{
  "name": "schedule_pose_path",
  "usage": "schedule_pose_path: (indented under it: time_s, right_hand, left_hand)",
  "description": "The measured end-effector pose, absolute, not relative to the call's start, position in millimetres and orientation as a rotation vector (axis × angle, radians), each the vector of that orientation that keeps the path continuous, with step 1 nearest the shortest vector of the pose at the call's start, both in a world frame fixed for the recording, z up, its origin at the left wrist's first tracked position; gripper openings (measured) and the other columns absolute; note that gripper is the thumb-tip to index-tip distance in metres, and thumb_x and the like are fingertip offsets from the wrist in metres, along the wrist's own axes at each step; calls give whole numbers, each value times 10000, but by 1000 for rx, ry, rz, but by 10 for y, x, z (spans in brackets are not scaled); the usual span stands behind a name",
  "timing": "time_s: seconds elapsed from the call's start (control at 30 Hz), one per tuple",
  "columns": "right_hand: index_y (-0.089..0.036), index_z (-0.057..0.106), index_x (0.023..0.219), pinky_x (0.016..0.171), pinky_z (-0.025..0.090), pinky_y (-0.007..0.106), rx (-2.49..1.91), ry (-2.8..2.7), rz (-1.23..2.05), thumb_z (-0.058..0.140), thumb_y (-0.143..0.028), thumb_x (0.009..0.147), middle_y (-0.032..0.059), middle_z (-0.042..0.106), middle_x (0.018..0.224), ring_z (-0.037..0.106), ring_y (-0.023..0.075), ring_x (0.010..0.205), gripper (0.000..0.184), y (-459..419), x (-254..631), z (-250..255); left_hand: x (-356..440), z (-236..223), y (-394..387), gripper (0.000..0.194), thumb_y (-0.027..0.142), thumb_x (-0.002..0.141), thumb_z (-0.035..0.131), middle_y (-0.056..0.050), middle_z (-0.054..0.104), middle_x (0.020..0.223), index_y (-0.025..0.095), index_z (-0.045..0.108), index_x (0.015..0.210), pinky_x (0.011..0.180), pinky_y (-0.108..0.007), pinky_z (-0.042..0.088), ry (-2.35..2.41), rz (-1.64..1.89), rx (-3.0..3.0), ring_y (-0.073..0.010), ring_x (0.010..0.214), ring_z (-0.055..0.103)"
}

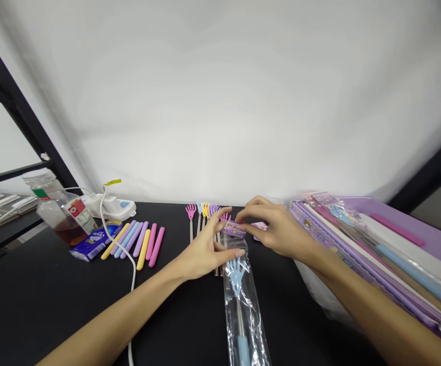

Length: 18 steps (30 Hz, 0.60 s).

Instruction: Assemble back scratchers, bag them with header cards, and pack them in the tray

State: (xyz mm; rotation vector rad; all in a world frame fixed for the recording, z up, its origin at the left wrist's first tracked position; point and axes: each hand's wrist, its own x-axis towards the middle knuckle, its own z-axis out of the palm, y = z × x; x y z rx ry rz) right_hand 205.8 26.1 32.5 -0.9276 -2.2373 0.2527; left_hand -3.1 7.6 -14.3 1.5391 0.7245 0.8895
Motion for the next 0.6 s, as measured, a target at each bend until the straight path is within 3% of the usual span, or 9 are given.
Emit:
schedule_pose_path:
  time_s: [0.1, 0.17, 0.3, 0.4, 0.53, 0.6]
  right_hand:
    - [-236, 725, 1000, 824, 528, 362, -963, -2189, 335, 647, -238, 882, 64, 702, 949, 660, 208, 903, 142, 251, 2075, 363]
    - [-241, 735, 1017, 834, 524, 367, -1028, -2178, 402, 657, -262, 871, 57, 720, 948, 662, 217, 920, 166, 253, 2106, 411]
    - [-208, 749, 908, 778, 528, 353, -1150, -2241, 555, 657, -310, 861, 56, 744, 915, 678, 216, 852, 146, 280, 2167, 524]
    - [-187, 727, 867, 713, 531, 326, -1146, -2285, 711, 654, -299, 852, 51, 752, 865, 698, 206, 786, 135, 317, 2166, 587]
    - [-174, 688, 793, 688, 526, 297, -1153, -2243, 836, 717, -242, 779, 37, 738, 779, 700, 189, 746, 76, 396, 2127, 593]
    - [-165, 672, 774, 681, 520, 288, -1137, -2183, 897, 778, -258, 721, 28, 720, 746, 682, 174, 717, 150, 445, 2118, 565]
  left_hand:
    - [-44, -137, 76, 949, 339, 793, 789, -167, 337, 1539, 462, 197, 1525, 502, -218, 479, 779, 879, 1532, -10, 566, 548]
    - [-44, -125, 72, 995, 368, 773, 807, -180, 374, 1512, 453, 172, 1534, 507, -225, 480, 843, 877, 1526, -21, 568, 562]
    - [-11, -100, 50, 1009, 377, 772, 807, -92, 662, 1124, 377, 155, 1542, 488, -185, 424, 873, 871, 1535, -53, 556, 565]
    - [19, -84, 35, 961, 381, 763, 813, -31, 683, 944, 352, 219, 1518, 493, -176, 411, 932, 883, 1537, -63, 549, 570]
    - [34, -56, 33, 962, 406, 733, 831, -19, 678, 892, 321, 251, 1496, 527, -199, 443, 1001, 915, 1520, -93, 570, 612]
    - [34, -43, 36, 963, 416, 719, 840, -19, 690, 873, 309, 264, 1484, 537, -209, 452, 1015, 923, 1522, -106, 568, 625]
